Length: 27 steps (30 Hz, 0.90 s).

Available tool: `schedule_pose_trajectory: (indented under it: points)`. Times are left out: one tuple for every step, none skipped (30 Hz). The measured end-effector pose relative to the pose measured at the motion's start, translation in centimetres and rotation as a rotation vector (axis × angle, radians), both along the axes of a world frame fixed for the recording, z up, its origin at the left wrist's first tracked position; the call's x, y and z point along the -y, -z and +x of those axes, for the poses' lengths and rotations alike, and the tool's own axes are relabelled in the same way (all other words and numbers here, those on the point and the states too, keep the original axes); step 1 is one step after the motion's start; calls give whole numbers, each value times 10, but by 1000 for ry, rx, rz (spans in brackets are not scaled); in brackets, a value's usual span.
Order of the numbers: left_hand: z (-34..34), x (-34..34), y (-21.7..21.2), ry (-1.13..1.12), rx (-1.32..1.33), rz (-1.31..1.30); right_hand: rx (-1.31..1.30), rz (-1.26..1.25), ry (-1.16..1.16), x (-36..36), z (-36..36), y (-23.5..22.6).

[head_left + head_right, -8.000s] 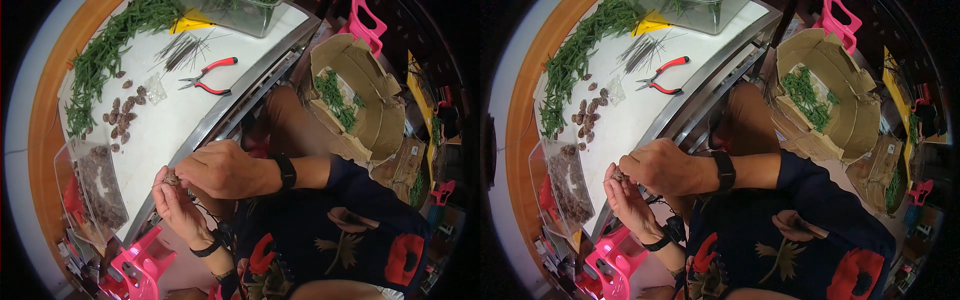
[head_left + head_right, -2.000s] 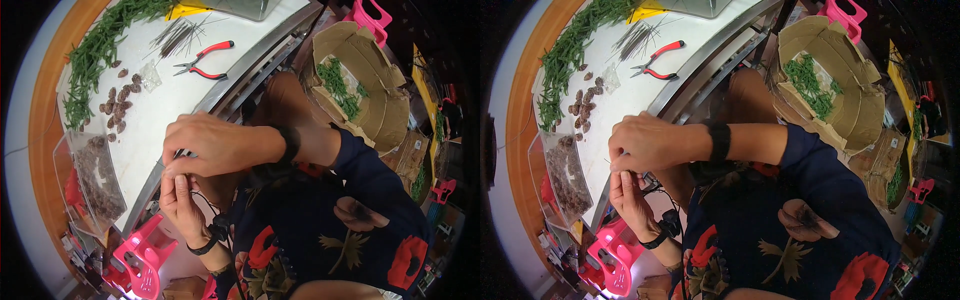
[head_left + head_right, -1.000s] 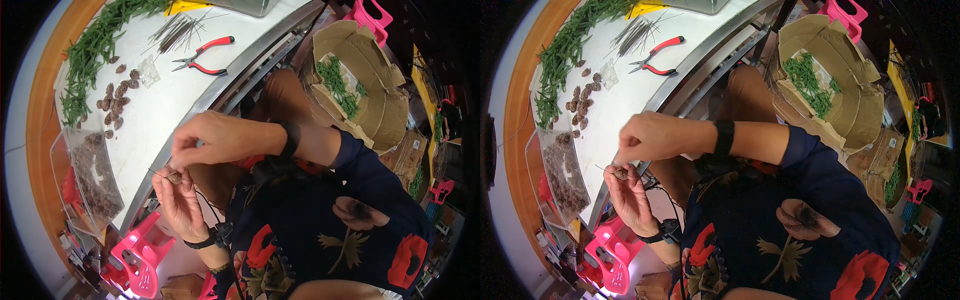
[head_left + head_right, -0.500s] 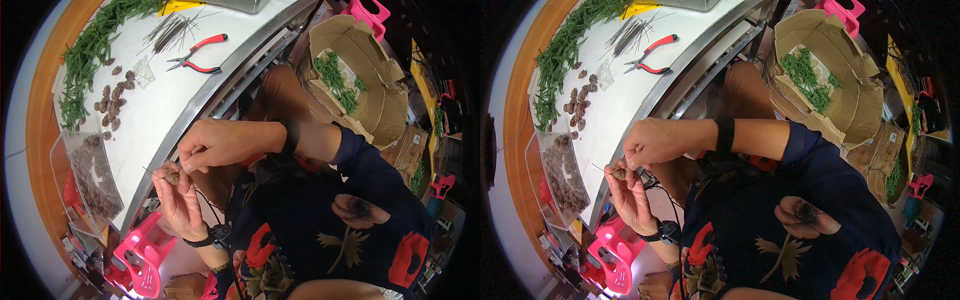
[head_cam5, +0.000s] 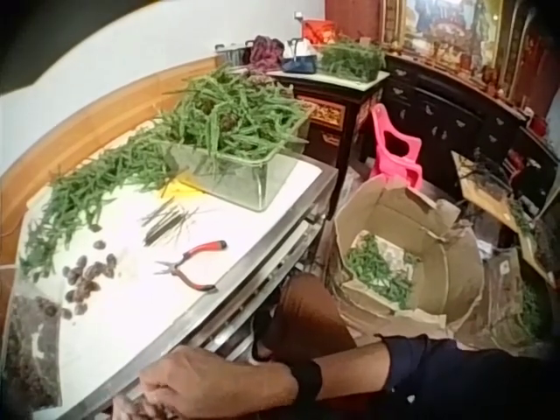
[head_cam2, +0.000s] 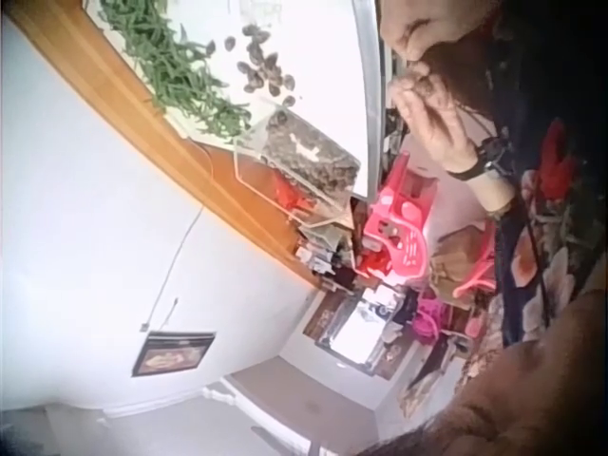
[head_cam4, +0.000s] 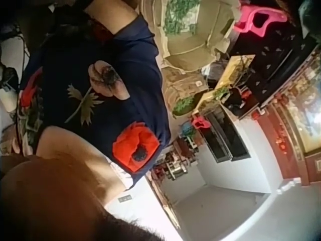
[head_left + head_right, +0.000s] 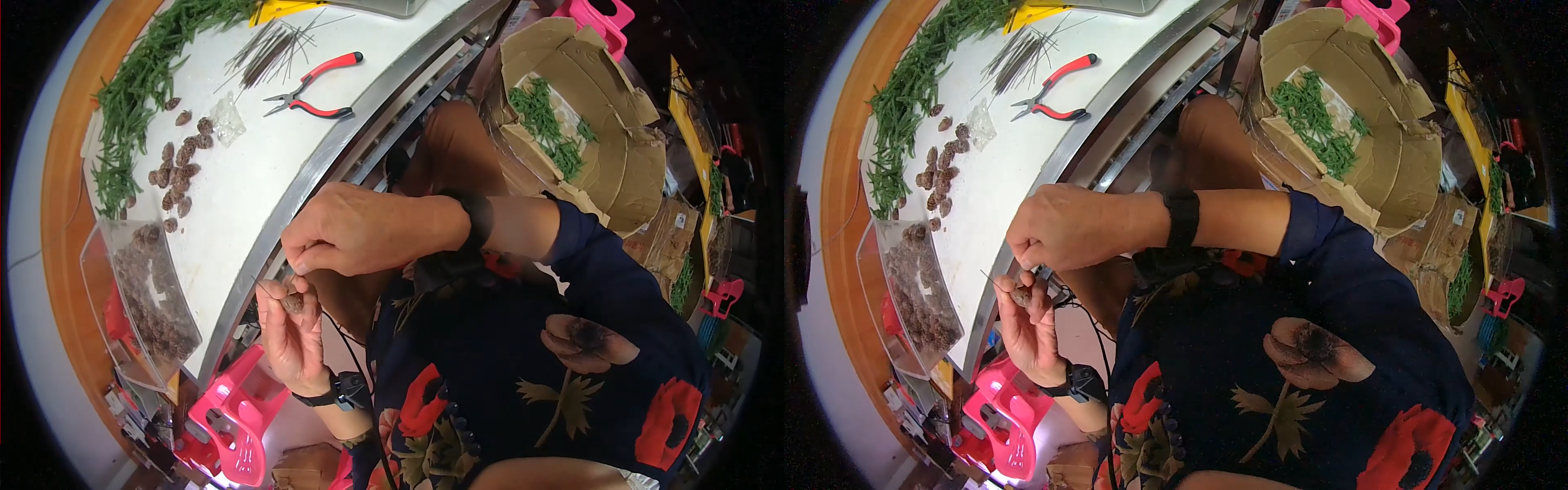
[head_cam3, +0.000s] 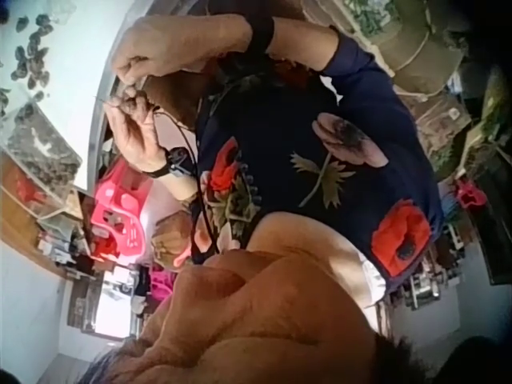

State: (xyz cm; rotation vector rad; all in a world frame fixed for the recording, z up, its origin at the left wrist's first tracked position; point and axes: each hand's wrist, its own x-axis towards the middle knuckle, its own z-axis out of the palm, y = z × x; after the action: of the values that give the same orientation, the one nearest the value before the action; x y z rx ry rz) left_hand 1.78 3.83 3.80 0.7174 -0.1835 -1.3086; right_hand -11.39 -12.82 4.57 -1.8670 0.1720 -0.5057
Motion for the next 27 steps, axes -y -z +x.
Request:
schedule_pose_trajectory:
  points:
    - [0,0,0,6,19,24,0,1,1,-1,0,0]
    - [-1,0,0,6,19,24,0,-101,30,-1,1,1]
    - [-2,1,1,-8,41,35,0,-203,58,-1,2,0]
    - [-2,1,2,-22,62,47,0,-305,87,-1,2,-1]
    - [-3,1,3,-37,84,58,0,-306,88,-2,2,-2]
    - [-3,2,4,-36,84,57,0,-408,100,-3,1,-4]
    - [-2,1,4,-40,93,50,0,-511,111,-3,2,-10]
    - [-2,1,4,-44,102,43,1,-613,121,-4,2,-14]
    - [-1,1,4,-48,112,36,2,-615,120,-3,3,-17]
    - [0,0,4,-51,114,35,-4,-609,116,-3,3,-19]
    - [0,0,3,-52,102,11,-9,-602,111,-4,5,-20]
    - [0,0,3,-52,88,-16,-17,-600,108,-3,5,-22]
    - [0,1,3,-52,75,-43,-16,-605,106,-3,4,-22]
    - [0,1,3,-53,75,-48,-16,-371,87,-2,1,-21]
    - [-1,1,3,-83,57,-26,-16,-137,67,-2,-1,-19]
    - [-1,2,4,-112,39,-3,-16,98,47,-1,-2,-17]
    - [-2,1,5,-146,24,20,-13,94,41,-4,0,-13]
    - [-3,2,6,-151,27,17,28,230,33,-9,1,-6]
    - [-3,2,8,-145,2,28,66,368,27,-16,3,-1]
    - [-4,2,9,-137,-23,38,104,505,22,-19,5,3]
    - [-5,2,10,-130,-47,48,104,502,21,-21,6,6]
    - [-6,3,9,-129,-46,47,125,454,45,-21,9,7]
    - [-7,3,7,-165,-18,80,146,406,69,-21,11,7]
    - [-8,4,5,-201,10,114,166,357,92,-21,12,6]
    - [-9,5,5,-238,38,146,167,355,92,-20,12,6]
    - [-10,6,5,-239,37,143,147,351,77,-18,12,4]
    - [-11,8,4,-205,44,120,129,349,61,-17,13,1]
